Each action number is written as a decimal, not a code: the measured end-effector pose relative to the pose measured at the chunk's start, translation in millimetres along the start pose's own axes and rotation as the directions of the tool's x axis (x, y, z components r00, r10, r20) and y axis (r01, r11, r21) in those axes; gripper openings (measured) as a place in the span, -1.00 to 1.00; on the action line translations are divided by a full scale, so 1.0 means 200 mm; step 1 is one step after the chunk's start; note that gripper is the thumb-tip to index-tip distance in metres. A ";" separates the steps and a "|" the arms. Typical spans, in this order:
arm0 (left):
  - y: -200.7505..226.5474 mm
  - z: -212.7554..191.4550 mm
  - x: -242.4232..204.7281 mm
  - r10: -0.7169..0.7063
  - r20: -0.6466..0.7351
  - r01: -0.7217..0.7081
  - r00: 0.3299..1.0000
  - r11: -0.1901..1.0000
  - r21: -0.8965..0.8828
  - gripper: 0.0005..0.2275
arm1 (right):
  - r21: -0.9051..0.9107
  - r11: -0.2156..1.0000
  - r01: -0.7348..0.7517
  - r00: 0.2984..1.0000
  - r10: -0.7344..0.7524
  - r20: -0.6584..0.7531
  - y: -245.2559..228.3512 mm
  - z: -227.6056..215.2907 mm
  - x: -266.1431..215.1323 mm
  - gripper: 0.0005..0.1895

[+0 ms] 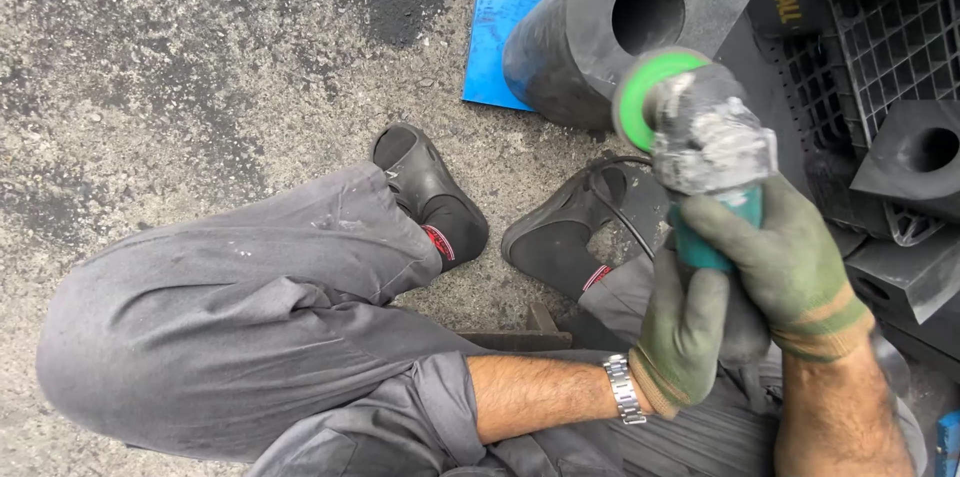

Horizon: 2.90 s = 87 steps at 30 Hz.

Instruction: Grinding and smoothing the edges of a black industrial rubber part using an angle grinder.

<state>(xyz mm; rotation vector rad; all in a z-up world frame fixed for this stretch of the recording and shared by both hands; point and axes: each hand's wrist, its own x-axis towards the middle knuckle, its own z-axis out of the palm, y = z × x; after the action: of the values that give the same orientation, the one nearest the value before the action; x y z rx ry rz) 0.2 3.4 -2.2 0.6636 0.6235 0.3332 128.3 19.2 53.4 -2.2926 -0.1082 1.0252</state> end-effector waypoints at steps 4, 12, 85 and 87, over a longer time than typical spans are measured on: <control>0.02 0.00 0.01 0.019 0.019 -0.016 1.000 0.991 -0.136 -0.43 | -0.040 0.999 0.034 0.996 -0.030 0.083 -0.01 0.00 0.00 -0.49; 0.02 0.00 0.00 -0.057 -0.001 0.057 0.998 0.997 -0.048 -0.46 | 0.010 1.000 0.030 0.999 -0.030 0.033 -0.01 0.01 0.01 -0.47; 0.10 -0.03 0.15 0.143 -0.181 -0.156 0.973 0.986 -0.059 -0.49 | -0.143 0.977 0.160 0.979 -0.138 0.148 -0.23 0.13 0.13 -0.43; 0.06 -0.01 0.08 0.072 -0.126 -0.082 0.989 0.994 -0.078 -0.51 | -0.165 0.982 0.089 0.993 -0.075 0.087 -0.13 0.06 0.06 -0.45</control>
<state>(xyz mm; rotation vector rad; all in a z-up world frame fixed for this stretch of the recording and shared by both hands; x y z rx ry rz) 10.0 20.7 -3.5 0.5919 0.6986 0.4723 132.7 50.9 53.7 -2.3760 -0.3320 1.1025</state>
